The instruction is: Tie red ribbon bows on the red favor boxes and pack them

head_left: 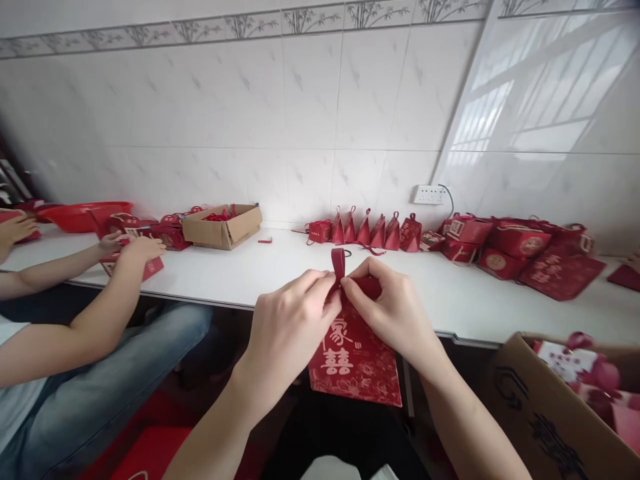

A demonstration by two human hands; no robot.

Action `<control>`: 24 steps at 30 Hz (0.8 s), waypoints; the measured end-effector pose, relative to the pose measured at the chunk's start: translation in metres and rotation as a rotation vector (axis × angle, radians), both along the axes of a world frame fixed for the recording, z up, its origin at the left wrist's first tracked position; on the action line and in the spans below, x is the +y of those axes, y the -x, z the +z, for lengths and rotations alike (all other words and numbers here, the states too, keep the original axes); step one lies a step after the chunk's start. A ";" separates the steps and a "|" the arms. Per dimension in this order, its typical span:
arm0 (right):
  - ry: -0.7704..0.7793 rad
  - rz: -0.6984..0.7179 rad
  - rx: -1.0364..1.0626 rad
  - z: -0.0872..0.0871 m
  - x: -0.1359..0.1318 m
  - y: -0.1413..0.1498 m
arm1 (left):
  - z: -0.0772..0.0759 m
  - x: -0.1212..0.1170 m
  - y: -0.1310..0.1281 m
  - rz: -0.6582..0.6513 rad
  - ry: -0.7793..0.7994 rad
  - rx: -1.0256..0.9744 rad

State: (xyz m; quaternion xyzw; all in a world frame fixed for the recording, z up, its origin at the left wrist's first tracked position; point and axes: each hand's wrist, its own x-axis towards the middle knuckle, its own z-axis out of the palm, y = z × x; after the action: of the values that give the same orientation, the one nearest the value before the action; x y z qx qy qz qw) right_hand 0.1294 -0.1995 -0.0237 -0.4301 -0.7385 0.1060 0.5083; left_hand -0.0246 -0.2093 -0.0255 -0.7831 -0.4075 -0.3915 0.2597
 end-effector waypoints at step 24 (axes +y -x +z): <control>0.058 -0.098 0.046 -0.026 -0.046 -0.035 | -0.017 -0.011 -0.014 -0.252 -0.238 0.291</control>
State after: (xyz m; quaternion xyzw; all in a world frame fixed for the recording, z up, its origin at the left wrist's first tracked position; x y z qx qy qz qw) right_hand 0.1647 -0.2452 -0.0497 -0.4778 -0.7014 0.1122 0.5169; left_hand -0.0110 -0.2204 -0.0421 -0.8399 -0.2155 -0.3492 0.3554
